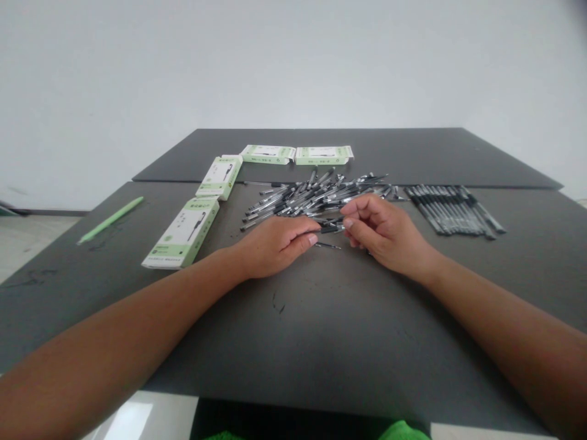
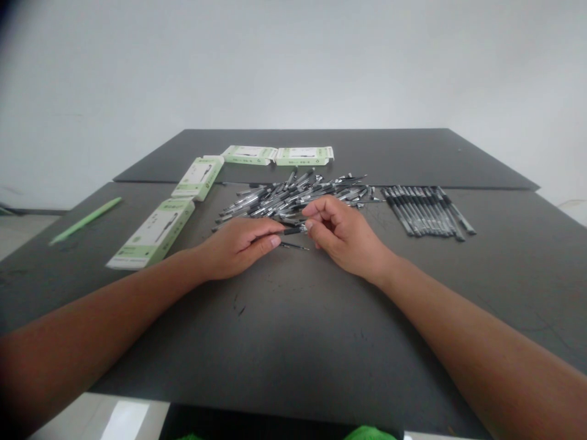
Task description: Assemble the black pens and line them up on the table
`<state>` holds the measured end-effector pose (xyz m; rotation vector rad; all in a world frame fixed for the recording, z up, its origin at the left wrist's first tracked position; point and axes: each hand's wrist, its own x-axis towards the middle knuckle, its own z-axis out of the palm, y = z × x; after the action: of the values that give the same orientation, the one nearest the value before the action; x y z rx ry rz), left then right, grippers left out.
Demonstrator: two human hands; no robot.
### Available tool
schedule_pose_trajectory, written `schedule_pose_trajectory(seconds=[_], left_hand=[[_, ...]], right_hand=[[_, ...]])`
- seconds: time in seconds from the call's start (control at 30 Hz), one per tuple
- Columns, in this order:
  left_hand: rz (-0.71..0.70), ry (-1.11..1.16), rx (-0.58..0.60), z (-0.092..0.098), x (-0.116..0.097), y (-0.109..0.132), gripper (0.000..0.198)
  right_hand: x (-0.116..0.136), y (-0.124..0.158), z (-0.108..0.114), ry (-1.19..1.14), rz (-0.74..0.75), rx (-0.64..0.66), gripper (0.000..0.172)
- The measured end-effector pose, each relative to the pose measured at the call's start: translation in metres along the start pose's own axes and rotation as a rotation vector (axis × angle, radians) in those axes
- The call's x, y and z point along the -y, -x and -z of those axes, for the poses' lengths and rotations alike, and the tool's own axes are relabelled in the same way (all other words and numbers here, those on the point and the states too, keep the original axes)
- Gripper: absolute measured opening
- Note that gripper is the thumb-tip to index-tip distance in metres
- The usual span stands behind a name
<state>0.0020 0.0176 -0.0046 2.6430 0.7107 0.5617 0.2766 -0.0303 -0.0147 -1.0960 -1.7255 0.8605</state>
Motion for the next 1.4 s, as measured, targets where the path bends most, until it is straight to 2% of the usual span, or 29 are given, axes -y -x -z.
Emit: schedule_pose_trajectory(seconds=[0.27,0.4,0.57,0.8,1.4], left_hand=[[0.008,-0.009,0.009,-0.0008,0.0008,0.0001,0.034],[0.025,-0.005,0.011,0.0012,-0.0001,0.0,0.034],[0.041,0.012,0.012,0.0031,-0.0018,-0.0006,0.034],[0.042,0.019,0.016,0.0034,-0.002,-0.0006,0.033],[0.035,0.009,0.012,0.0036,-0.0023,-0.0006,0.033]], right_hand=[[0.006,0.0007,0.002,-0.019,-0.08,0.039,0.018],[0.0046,0.0025,0.0041,0.013,0.011,0.062,0.021],[0.0035,0.0025,0.0041,0.193,0.141,0.04,0.017],[0.0062,0.0002,0.0061,0.316,0.141,0.02,0.003],[0.0077,0.0003,0.0074,0.326,0.126,0.05,0.011]])
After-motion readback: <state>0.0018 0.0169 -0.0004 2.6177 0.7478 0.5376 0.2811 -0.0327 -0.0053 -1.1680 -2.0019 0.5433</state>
